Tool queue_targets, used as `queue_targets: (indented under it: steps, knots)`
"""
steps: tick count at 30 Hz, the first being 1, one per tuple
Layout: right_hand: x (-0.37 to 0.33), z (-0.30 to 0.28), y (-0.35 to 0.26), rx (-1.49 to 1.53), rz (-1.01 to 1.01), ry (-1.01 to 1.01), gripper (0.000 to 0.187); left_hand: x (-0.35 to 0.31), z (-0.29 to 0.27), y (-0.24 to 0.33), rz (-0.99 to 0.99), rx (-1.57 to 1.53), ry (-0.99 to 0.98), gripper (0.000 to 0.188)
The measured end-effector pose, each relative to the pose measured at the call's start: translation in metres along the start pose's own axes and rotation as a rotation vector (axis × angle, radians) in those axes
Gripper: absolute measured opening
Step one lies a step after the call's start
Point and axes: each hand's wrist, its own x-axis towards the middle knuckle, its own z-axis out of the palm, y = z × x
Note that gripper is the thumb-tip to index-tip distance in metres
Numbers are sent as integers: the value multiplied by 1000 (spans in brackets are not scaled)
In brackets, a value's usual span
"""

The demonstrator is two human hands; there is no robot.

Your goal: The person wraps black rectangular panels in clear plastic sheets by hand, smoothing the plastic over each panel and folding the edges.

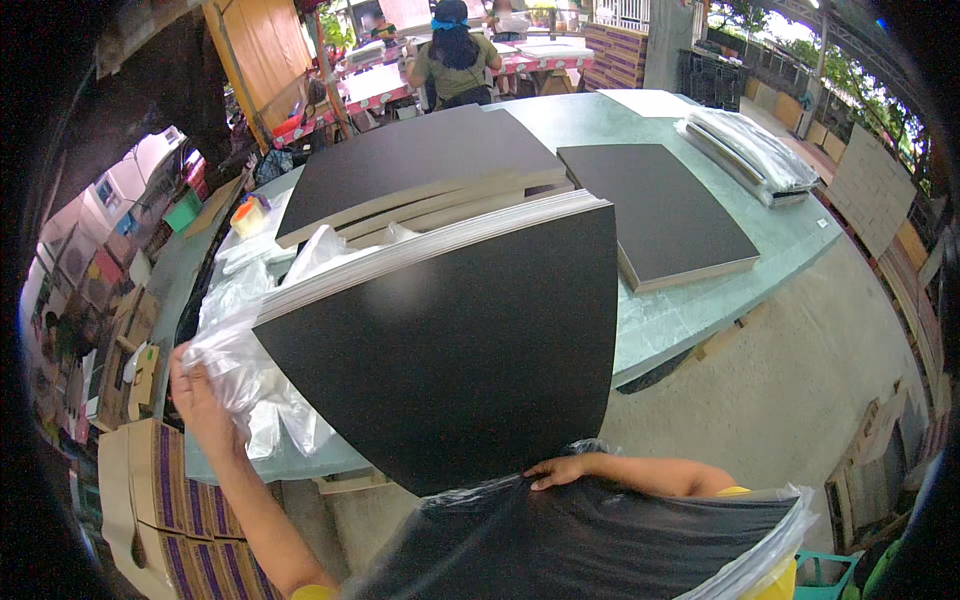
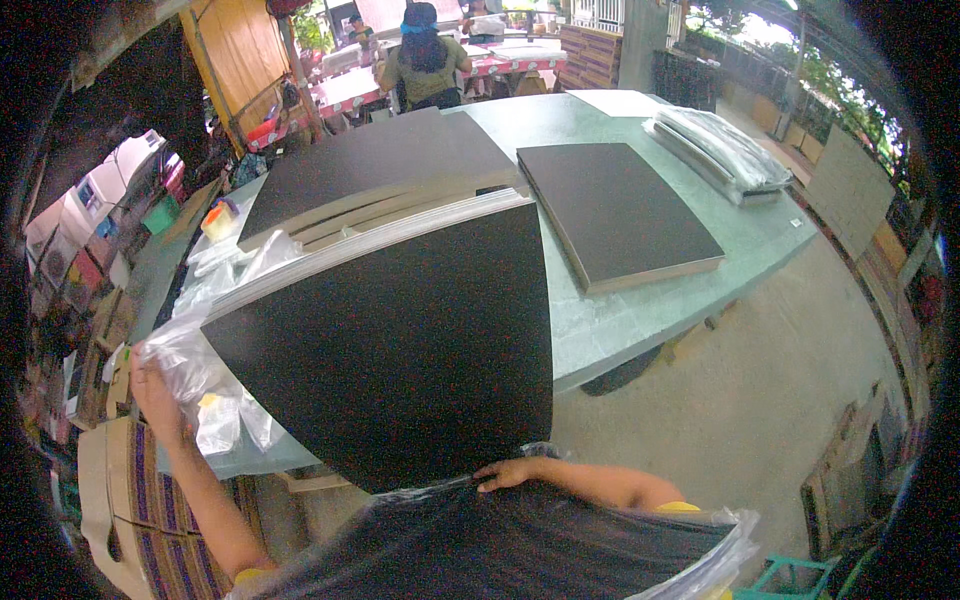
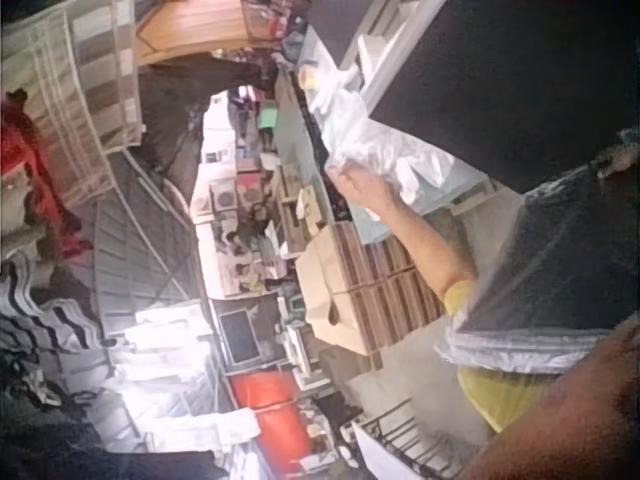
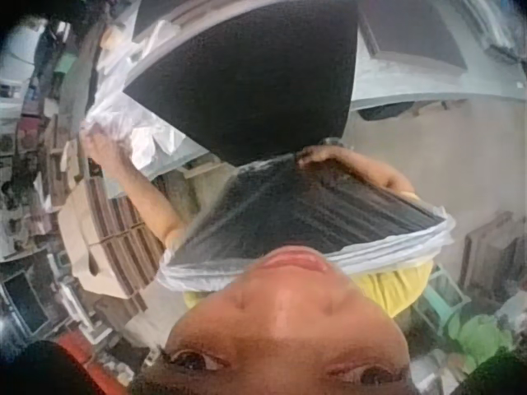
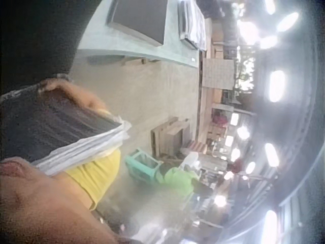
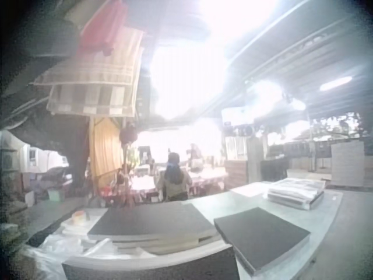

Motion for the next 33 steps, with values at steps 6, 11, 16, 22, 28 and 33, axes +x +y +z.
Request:
queue_targets:
  steps: [6,11,16,22,28,33]
  knots:
    - [1,8,1,-105,-41,14,68,-89,18,50,383,190,-110,24]
    - [-58,-34,-98,225,-276,7,67,-218,34,-104,-132,979,-1473,24]
    - [-84,-45,-195,-63,-591,179,87,-237,40,-76,-198,465,-1644,24]
    - [-83,-52,-219,-281,-371,334,55,-158,64,53,-9,206,-1207,12]
    - [-160,-137,-203,-603,-162,984,33,-83,10,31,-261,304,-530,12]
    - [-202,-168,-204,208,-398,645,23,-73,9,11,-333,215,-487,24]
